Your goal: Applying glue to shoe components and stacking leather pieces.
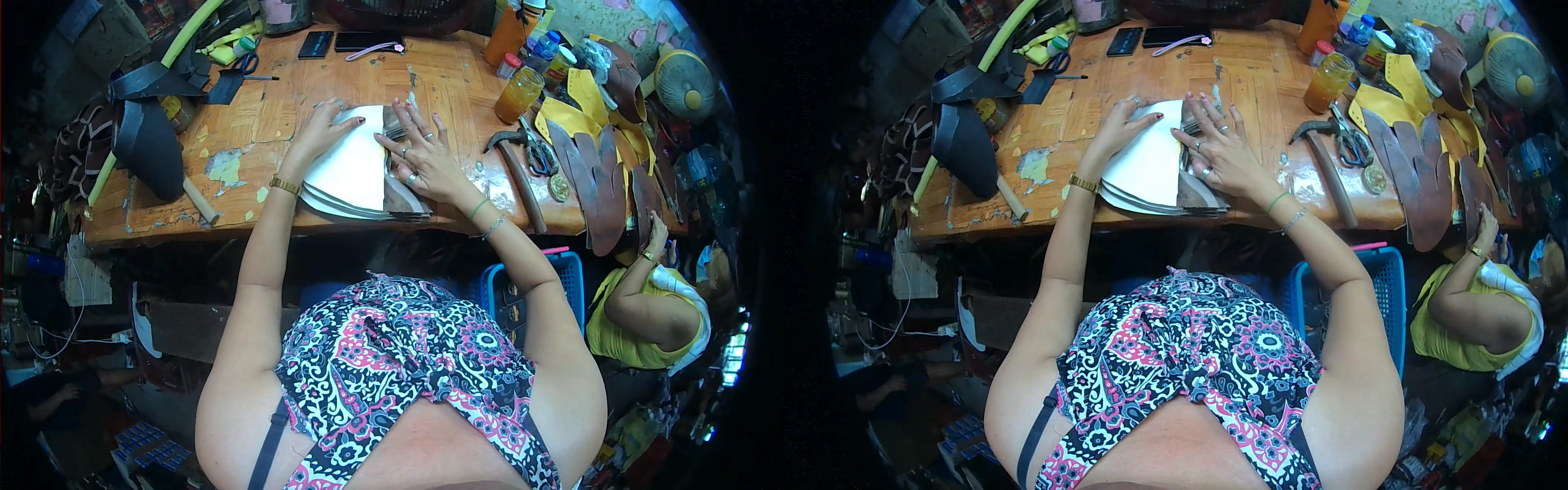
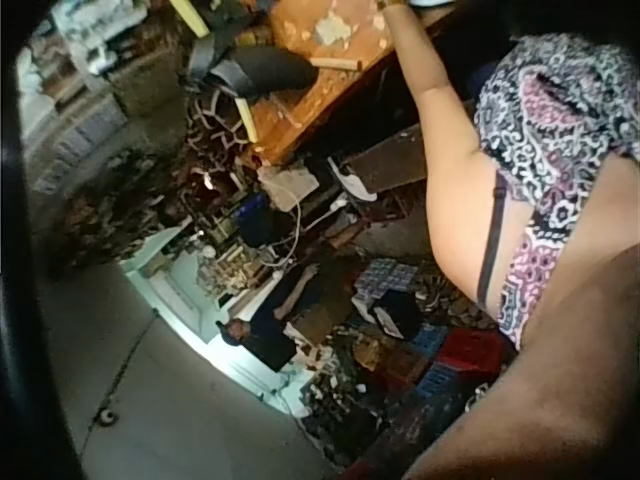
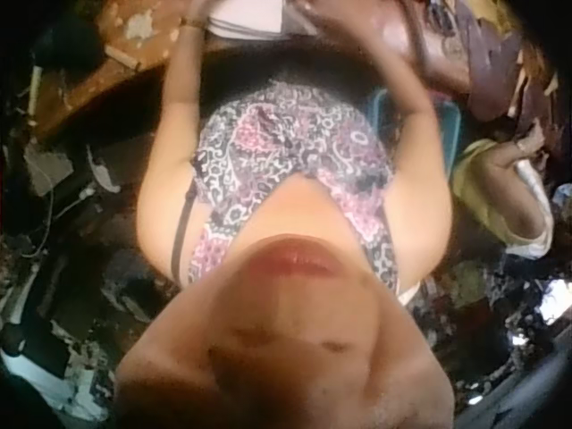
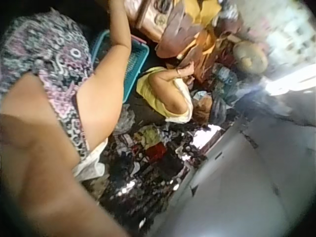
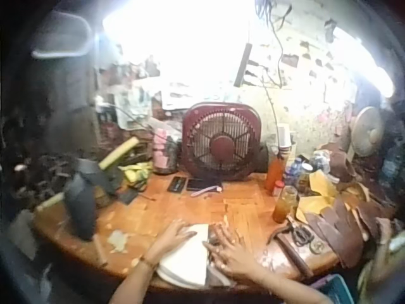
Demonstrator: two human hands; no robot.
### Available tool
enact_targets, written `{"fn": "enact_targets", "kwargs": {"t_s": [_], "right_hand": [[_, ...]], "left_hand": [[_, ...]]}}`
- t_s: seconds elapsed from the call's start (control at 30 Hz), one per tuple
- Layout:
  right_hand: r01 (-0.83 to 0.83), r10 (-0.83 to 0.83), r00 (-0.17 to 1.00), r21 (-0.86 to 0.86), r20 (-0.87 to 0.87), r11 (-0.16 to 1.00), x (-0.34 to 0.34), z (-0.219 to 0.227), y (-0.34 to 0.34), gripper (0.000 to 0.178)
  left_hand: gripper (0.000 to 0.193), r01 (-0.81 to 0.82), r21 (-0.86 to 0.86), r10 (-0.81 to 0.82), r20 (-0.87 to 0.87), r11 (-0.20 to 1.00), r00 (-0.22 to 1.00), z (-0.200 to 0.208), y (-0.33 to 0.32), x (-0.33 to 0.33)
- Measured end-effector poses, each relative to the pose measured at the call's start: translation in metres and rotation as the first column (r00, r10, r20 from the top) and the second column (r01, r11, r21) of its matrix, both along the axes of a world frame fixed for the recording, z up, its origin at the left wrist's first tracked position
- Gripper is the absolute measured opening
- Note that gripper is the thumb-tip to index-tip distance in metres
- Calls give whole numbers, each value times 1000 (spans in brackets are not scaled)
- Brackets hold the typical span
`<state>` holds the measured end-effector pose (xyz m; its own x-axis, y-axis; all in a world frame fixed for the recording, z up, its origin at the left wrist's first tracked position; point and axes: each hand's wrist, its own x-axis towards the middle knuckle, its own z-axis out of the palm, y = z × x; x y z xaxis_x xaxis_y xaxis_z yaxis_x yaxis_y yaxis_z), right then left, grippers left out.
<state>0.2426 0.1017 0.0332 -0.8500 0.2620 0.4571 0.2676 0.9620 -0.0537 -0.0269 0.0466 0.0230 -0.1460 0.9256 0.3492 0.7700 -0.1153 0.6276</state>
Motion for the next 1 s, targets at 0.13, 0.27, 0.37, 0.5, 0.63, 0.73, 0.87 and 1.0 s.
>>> {"fn": "enact_targets", "kwargs": {"t_s": [0.13, 0.27, 0.37, 0.5, 0.63, 0.73, 0.87, 1.0], "right_hand": [[-42, 42, 999, -110, -5, 993, 8, -11, 3, 60], [-100, 81, 995, -513, -60, 852, 15, -23, -2, 58], [-138, 118, 990, -634, -73, 761, 19, -20, -12, 55], [-199, 165, 980, -647, -113, 736, 21, -20, -21, 53], [-170, 150, 985, -669, -88, 723, 25, -11, -24, 56], [-314, 151, 949, -822, -276, 474, 30, -8, -11, 57], [-625, -105, 773, -779, -626, 42, 42, -2, 4, 51], [-607, -297, 750, -793, -591, 44, 67, -4, 20, 49]], "left_hand": [[47, -28, -3, 28, -4, 1000, 1000, 1, 0, 3], [45, -39, -7, 39, 54, 999, 998, 3, -2, 3], [44, -74, -14, 75, 83, 997, 994, 2, -3, 4], [41, -63, 147, 63, 5, 987, 998, -1, -3, 4], [44, -65, 221, 98, -141, 973, 985, 7, -8, 9], [39, -77, 223, 108, -130, 972, 986, 7, -7, 7], [27, -83, 115, 64, 160, 990, 985, -2, 3, -10], [16, -56, 87, 34, 234, 995, 972, 0, 8, -11]]}}
